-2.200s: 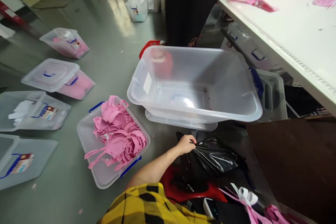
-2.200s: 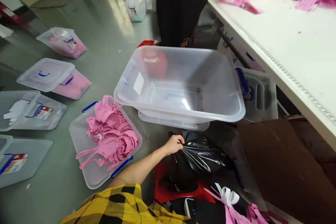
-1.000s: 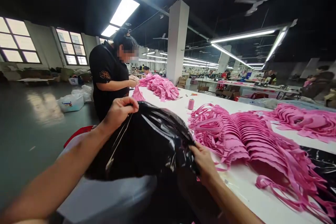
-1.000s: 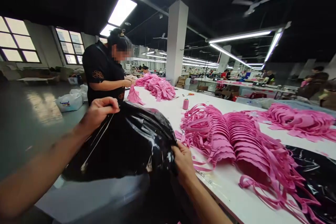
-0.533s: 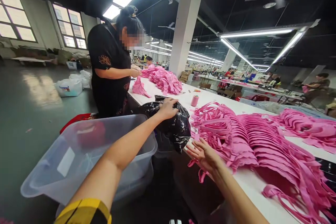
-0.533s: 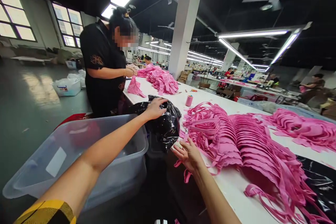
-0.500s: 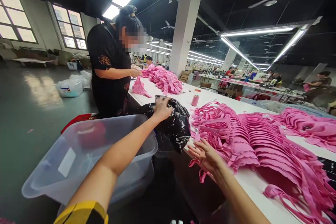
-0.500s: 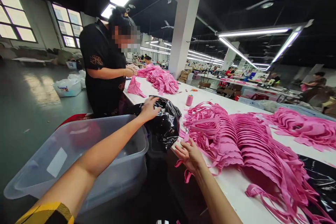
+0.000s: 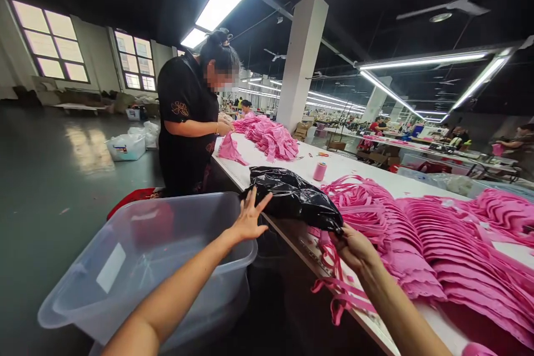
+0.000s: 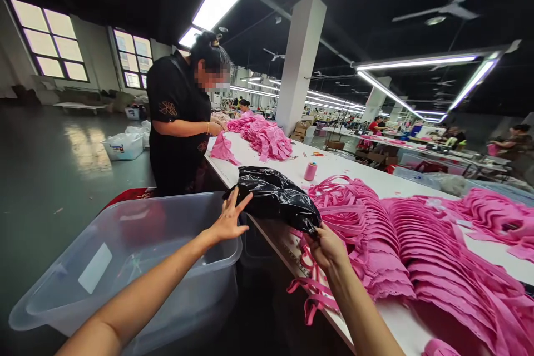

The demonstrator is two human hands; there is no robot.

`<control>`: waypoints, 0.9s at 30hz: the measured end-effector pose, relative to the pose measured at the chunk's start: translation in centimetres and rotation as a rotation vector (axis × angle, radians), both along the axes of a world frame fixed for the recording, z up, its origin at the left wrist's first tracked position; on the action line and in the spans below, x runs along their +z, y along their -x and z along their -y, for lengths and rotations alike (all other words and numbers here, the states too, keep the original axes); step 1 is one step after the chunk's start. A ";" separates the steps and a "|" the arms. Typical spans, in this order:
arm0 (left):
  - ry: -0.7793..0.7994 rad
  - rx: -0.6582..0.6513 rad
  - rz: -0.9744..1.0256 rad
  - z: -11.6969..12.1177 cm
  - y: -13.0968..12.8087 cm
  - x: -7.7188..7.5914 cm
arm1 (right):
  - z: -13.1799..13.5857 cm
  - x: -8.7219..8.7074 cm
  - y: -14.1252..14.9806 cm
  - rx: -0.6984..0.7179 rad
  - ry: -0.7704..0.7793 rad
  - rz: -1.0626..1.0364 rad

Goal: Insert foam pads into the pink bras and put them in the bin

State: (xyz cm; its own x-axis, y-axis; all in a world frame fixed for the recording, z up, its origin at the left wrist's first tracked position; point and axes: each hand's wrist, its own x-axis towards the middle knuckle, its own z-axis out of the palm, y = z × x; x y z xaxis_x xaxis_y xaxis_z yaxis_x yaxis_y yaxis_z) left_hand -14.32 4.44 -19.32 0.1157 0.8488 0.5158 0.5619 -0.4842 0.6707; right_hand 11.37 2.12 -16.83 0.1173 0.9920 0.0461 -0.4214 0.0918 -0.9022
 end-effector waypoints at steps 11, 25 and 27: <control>-0.348 0.034 -0.278 -2.2 -4.3 8.2 | 1.5 8.5 -5.1 -0.171 -0.085 -0.231; -0.077 -0.326 -0.175 -0.1 -6.9 11.3 | 0.6 4.9 0.3 -0.296 -0.260 0.326; -0.087 -0.297 -0.261 0.5 -7.4 11.5 | 0.0 4.5 0.4 -0.304 -0.263 0.309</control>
State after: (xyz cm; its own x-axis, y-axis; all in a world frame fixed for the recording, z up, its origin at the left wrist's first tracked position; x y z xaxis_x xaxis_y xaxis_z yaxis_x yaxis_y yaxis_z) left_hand -6.95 3.91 -7.82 0.4859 0.7131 0.5054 0.5348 -0.6999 0.4733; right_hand 10.96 2.08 -12.35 0.3408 0.8653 0.3677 -0.0575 0.4095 -0.9105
